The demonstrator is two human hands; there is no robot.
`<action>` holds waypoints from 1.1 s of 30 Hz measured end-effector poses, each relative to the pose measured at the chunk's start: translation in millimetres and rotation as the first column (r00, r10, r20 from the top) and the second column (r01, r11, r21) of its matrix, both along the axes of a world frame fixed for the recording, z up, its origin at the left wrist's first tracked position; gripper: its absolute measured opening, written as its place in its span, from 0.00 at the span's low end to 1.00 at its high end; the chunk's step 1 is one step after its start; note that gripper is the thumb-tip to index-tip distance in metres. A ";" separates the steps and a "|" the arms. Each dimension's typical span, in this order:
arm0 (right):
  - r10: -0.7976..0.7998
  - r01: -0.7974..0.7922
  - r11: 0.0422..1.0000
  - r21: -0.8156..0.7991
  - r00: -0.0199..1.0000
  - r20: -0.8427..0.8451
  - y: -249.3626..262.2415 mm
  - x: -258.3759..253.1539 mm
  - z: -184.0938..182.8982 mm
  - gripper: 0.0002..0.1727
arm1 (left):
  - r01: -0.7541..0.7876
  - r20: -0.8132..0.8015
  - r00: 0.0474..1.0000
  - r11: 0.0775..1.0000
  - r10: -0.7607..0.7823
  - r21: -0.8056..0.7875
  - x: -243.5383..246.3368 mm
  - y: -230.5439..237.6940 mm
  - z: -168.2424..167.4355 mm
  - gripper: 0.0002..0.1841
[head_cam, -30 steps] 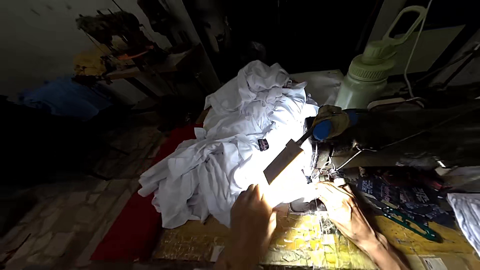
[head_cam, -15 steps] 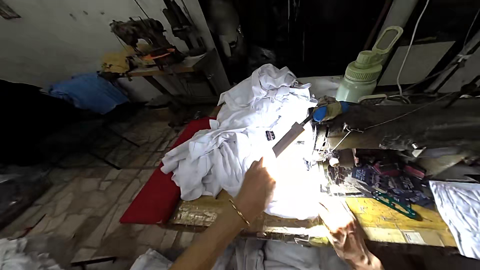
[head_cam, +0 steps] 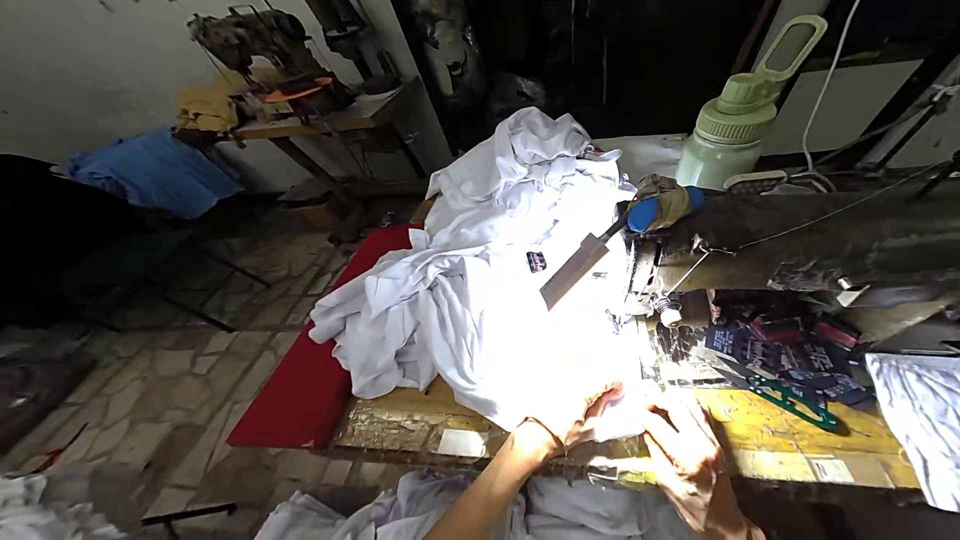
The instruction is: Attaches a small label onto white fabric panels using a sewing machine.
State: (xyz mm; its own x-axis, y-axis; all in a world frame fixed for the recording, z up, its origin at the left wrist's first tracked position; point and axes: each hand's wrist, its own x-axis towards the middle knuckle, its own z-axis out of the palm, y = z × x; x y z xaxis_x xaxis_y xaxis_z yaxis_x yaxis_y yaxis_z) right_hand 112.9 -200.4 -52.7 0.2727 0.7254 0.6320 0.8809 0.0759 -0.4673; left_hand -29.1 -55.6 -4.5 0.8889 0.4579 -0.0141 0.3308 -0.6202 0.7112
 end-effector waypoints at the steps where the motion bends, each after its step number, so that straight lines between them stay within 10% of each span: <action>1: -0.002 0.002 1.000 -0.008 1.000 -0.011 -0.2 -0.6 0.1 0.13 | 0.035 0.091 0.995 0.999 -0.033 -0.021 -4.0 -0.4 -4.8 0.16; 6: 0.048 -0.053 0.991 -0.119 0.998 -0.044 -7.1 1.5 7.3 0.13 | 0.268 0.248 0.950 0.903 -0.190 -0.335 -12.4 8.3 -3.6 0.14; 13: 0.137 -0.105 0.947 -0.304 0.987 0.085 -13.0 2.3 31.8 0.17 | 0.130 0.014 0.989 0.926 -0.144 0.353 13.0 25.0 -6.5 0.25; 33: 0.099 -0.041 0.944 -0.326 0.981 0.166 26.8 20.3 35.1 0.15 | 0.151 -0.076 0.988 0.959 -0.137 0.241 19.9 50.9 -4.8 0.19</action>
